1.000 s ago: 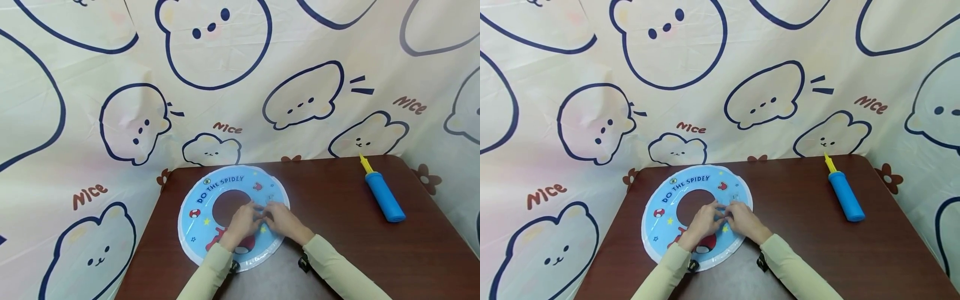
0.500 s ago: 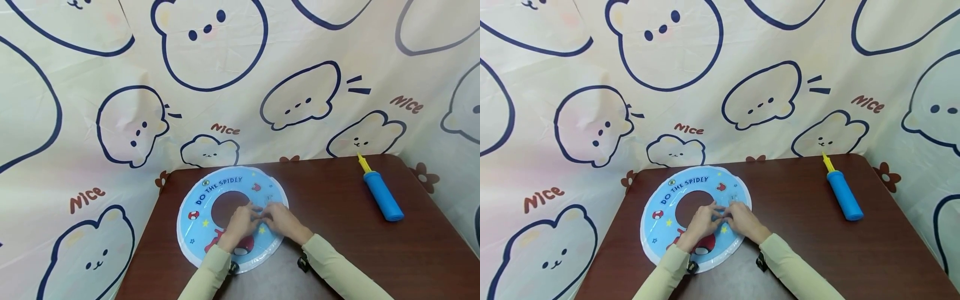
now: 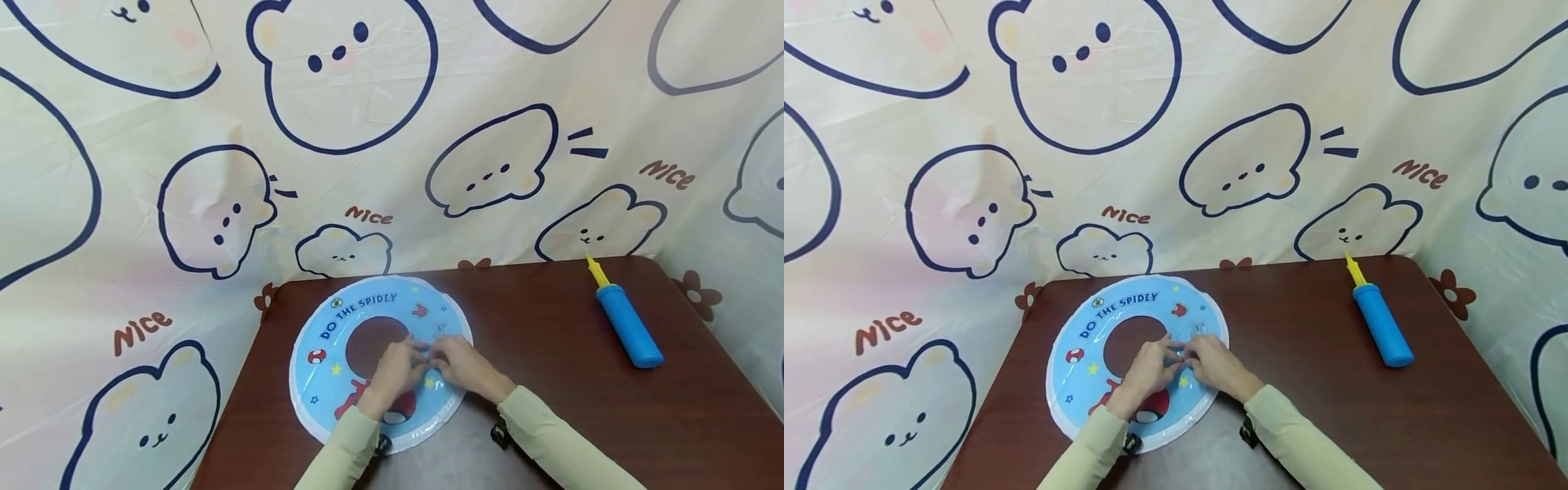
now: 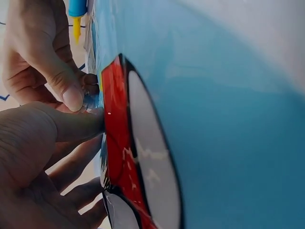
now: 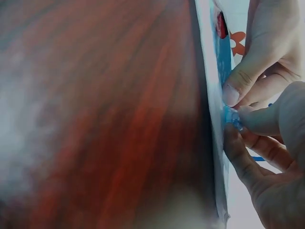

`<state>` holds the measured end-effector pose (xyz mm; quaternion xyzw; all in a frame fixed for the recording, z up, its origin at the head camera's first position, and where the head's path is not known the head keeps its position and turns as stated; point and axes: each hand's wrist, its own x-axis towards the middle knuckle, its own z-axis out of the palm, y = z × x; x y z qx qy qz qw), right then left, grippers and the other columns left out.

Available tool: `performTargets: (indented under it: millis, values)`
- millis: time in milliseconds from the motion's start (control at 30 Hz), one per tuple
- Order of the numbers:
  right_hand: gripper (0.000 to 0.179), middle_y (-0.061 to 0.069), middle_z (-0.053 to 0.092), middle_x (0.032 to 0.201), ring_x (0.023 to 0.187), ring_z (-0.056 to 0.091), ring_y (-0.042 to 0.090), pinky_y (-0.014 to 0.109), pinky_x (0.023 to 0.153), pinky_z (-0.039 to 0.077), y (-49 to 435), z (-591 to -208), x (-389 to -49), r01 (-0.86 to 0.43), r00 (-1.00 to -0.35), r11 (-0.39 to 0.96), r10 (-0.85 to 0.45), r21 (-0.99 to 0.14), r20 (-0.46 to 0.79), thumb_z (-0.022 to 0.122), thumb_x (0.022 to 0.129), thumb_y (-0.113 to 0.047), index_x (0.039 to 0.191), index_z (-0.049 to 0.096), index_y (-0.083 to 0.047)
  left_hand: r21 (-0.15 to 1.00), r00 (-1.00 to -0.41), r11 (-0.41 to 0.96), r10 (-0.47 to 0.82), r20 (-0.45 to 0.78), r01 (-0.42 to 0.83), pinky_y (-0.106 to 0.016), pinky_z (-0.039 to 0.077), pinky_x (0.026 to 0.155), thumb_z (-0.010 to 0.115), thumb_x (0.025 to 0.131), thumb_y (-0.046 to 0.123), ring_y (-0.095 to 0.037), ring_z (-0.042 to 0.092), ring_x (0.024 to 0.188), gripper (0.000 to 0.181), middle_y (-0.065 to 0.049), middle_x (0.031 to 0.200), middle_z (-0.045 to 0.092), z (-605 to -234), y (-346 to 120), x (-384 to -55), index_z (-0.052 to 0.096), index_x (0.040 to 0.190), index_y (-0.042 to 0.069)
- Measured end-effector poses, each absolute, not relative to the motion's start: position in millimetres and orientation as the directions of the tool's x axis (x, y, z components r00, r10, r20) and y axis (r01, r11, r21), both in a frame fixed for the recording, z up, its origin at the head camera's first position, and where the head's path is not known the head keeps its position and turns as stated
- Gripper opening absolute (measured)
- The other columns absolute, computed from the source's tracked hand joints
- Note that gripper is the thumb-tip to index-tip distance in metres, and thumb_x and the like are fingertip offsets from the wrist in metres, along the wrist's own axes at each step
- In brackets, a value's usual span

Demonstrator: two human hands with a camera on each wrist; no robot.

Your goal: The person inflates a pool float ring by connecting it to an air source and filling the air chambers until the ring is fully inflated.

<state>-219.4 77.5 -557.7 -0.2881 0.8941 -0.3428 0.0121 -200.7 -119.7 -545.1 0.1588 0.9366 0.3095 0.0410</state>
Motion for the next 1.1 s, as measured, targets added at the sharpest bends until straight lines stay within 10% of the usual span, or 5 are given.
performTargets:
  millis: [1100]
  values:
    - [0.014, -0.014, 0.073, 0.092, 0.087, 0.066, 0.004, 0.038, 0.092, 0.06, 98, -567, -238, -0.483, -0.826, 0.577, -0.55, -0.659, 0.124, 0.074, 0.1, -0.011, 0.097, 0.077, -0.024, 0.576, -0.954, 0.778, 0.299, 0.015, 0.252, -0.06, 0.043, 0.118, 0.076, 0.099, 0.014, -0.033, 0.054, 0.147, 0.016, -0.003, 0.142, 0.07, -543, -111, -201, 0.084, 0.112, 0.012]
